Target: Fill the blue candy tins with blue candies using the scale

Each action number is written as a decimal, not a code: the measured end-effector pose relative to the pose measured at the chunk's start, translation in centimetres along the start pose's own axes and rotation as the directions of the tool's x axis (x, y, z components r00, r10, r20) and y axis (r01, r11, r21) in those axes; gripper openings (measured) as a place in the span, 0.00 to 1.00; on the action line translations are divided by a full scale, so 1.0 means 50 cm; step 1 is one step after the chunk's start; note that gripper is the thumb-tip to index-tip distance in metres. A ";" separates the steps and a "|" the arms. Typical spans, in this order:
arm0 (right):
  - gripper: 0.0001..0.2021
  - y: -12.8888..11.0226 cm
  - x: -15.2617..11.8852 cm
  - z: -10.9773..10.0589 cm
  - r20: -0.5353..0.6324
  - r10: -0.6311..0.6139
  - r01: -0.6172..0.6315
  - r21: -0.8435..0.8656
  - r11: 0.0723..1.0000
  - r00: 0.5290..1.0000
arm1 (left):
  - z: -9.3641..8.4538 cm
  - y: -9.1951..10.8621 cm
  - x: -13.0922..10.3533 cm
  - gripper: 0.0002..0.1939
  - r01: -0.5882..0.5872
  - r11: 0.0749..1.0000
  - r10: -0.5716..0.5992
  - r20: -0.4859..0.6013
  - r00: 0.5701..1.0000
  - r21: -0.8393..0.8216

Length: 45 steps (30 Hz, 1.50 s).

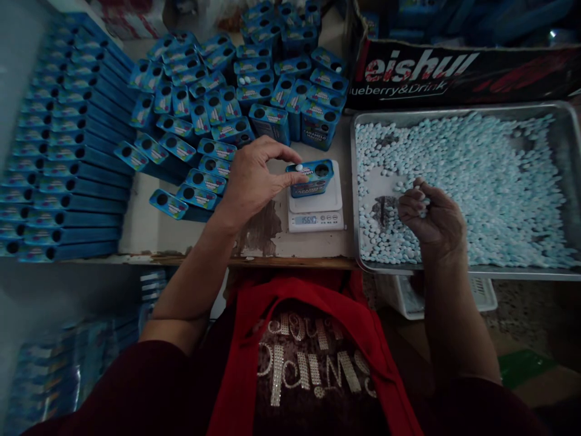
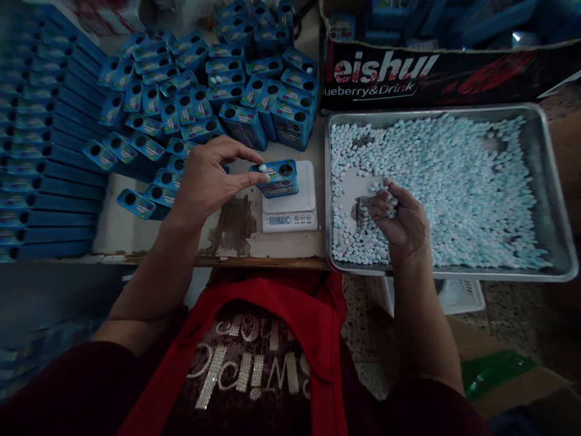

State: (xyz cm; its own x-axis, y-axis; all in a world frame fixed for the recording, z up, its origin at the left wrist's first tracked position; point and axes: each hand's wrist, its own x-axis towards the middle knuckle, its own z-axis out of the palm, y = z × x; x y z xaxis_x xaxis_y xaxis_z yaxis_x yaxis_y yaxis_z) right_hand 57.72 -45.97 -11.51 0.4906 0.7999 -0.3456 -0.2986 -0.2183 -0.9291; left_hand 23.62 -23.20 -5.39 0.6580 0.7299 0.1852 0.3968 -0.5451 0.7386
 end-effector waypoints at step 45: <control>0.06 0.006 -0.041 0.224 0.199 -0.543 0.532 -0.625 0.571 0.816 | -0.014 0.074 0.131 0.29 -0.173 0.835 0.036 0.261 0.965 0.523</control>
State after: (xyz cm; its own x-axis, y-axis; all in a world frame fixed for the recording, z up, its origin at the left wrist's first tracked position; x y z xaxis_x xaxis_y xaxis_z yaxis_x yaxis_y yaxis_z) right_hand 47.46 -41.44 -9.61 0.3997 0.8822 0.2488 0.6021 -0.0480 -0.7970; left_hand 28.94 -20.16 -1.02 0.8164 0.5764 0.0359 0.5519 -0.7970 0.2453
